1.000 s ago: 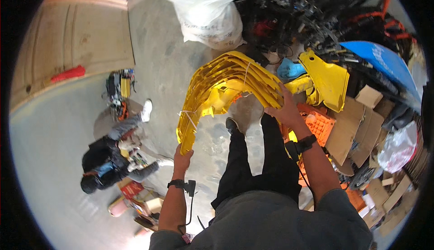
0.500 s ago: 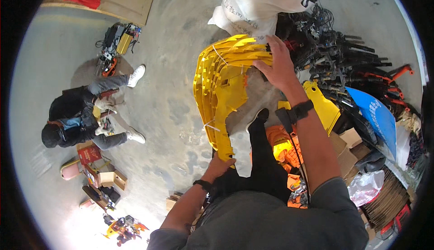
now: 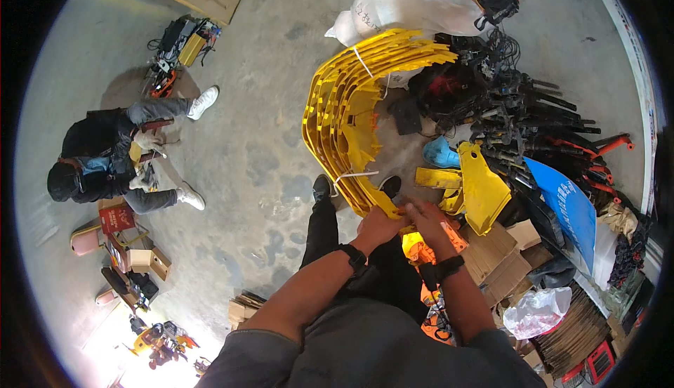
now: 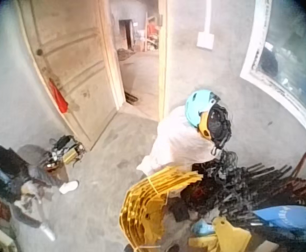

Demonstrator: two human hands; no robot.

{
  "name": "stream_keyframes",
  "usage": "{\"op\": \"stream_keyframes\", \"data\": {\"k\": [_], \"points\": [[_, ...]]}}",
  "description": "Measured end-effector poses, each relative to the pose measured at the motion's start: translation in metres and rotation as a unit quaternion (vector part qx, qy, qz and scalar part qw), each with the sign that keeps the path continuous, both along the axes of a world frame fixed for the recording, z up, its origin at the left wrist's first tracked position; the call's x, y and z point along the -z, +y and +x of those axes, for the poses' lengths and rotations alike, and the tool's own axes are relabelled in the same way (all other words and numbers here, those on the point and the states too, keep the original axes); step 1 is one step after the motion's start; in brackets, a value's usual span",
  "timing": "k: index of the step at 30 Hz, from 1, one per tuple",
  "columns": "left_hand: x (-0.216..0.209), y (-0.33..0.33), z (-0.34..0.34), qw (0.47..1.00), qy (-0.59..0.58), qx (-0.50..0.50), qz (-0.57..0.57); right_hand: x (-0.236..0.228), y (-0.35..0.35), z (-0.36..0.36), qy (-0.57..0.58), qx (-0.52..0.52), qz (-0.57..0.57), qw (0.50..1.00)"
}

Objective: Connecting wires and assembling yellow motorcycle fairing components.

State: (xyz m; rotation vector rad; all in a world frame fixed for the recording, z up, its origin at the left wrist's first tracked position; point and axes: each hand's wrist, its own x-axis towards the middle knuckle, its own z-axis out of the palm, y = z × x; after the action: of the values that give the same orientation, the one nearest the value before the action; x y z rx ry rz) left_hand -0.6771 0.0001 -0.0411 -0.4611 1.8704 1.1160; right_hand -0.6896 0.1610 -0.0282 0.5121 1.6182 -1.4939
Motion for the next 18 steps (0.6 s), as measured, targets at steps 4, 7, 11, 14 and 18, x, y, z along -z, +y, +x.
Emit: {"op": "stream_keyframes", "data": {"k": [4,7,11,14,18], "points": [[0.011,0.016,0.014,0.997,0.071,-0.034,0.004,0.01,0.001,0.034,0.051,0.068,-0.001,0.996],[0.01,0.018,0.004,0.997,0.058,0.019,0.047,0.014,0.009,0.056,-0.008,0.179,-0.028,0.983],[-0.015,0.015,-0.016,0.982,-0.12,0.055,0.136,0.002,0.012,0.057,-0.028,0.262,-0.073,0.962],[-0.018,0.011,-0.012,0.968,-0.151,0.121,0.159,0.009,0.018,0.061,-0.002,0.309,-0.032,0.951],[-0.022,-0.012,-0.031,0.951,-0.2,0.185,0.144,0.043,0.026,0.082,0.003,0.332,-0.004,0.943]]}}
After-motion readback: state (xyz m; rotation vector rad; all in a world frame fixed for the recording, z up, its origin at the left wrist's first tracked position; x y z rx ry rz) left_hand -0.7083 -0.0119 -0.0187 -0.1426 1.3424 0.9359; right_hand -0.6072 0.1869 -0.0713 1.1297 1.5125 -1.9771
